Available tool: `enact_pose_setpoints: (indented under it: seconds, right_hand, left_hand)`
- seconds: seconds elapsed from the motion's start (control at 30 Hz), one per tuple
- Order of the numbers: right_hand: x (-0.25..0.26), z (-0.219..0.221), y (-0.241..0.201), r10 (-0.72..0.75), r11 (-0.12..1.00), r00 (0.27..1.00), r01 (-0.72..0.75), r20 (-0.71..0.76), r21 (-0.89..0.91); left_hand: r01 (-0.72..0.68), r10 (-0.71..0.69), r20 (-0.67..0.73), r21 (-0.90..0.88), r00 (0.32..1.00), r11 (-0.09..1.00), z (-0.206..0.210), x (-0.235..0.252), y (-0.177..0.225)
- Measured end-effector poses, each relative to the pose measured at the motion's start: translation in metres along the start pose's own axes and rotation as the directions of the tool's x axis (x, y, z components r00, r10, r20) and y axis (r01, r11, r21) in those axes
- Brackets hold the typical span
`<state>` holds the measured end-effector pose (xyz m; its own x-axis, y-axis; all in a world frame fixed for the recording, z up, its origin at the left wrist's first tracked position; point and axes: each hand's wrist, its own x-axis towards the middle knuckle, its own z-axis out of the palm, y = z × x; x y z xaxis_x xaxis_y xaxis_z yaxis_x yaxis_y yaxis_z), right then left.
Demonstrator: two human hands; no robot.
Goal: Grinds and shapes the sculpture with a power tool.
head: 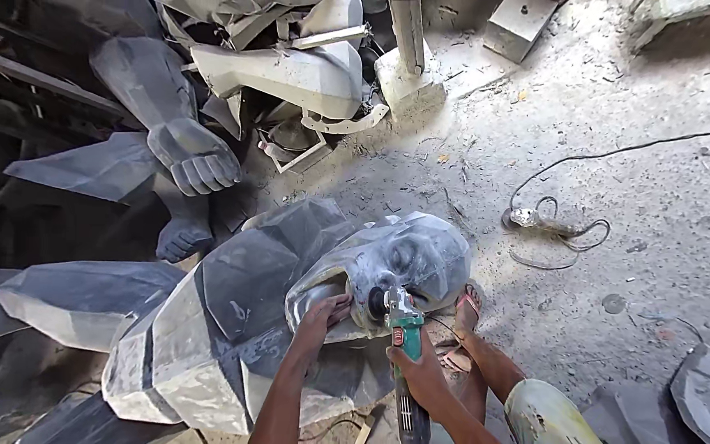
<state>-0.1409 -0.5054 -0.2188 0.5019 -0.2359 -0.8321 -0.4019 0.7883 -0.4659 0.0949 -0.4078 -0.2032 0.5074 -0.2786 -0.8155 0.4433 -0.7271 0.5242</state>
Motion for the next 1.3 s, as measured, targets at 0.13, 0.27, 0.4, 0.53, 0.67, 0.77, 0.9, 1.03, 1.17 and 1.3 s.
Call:
enact_pose_setpoints:
  seconds: [0.13,0.27,0.4,0.53,0.67,0.77,0.9,1.03,1.17,1.3]
  right_hand:
    - [-0.004,0.006,-0.005,0.022,0.999,0.999,-0.023,0.041,0.032]
    - [-0.005,-0.002,-0.003,0.036,0.998,0.998,-0.039,0.055,0.057]
    - [0.004,0.001,-0.003,0.02,0.995,0.999,-0.023,0.031,0.101]
    - [-0.006,0.001,-0.005,0.071,0.995,0.995,-0.075,0.077,0.058]
    - [-0.025,-0.015,-0.001,0.088,0.991,0.992,-0.096,0.092,0.092]
    - [-0.029,-0.023,0.006,0.064,0.992,0.997,-0.069,0.053,0.101]
    - [-0.013,-0.022,-0.002,0.015,0.998,1.0,-0.016,0.018,0.066]
    - [0.003,-0.007,-0.005,-0.03,0.997,1.0,0.03,-0.003,-0.066]
    - [-0.015,0.013,-0.001,-0.076,0.935,0.996,0.057,-0.04,-0.349]
    - [-0.032,0.027,-0.004,-0.109,0.77,0.994,0.1,0.024,-0.63]
  left_hand:
    - [-0.019,0.018,0.026,0.043,0.999,0.999,-0.001,0.0,0.004]
    - [-0.019,0.018,0.043,0.038,0.999,0.999,-0.001,0.0,0.004]
    - [-0.004,0.003,0.022,0.016,1.0,1.0,0.001,-0.002,0.004]
    - [-0.003,0.003,0.017,0.005,1.0,1.0,0.0,-0.002,0.001]
    - [0.013,-0.013,0.014,0.002,1.0,1.0,0.003,-0.005,0.002]
    - [-0.002,0.002,0.017,0.009,1.0,1.0,0.003,-0.007,-0.003]
    - [-0.046,0.048,0.068,-0.03,0.997,0.998,0.0,-0.007,-0.015]
    - [-0.035,0.039,0.026,-0.134,0.999,0.99,-0.005,-0.019,-0.038]
    - [-0.055,0.01,-0.193,-0.23,0.981,0.972,-0.015,-0.043,-0.067]
    - [-0.049,-0.052,-0.315,-0.303,0.948,0.952,-0.023,-0.064,-0.089]
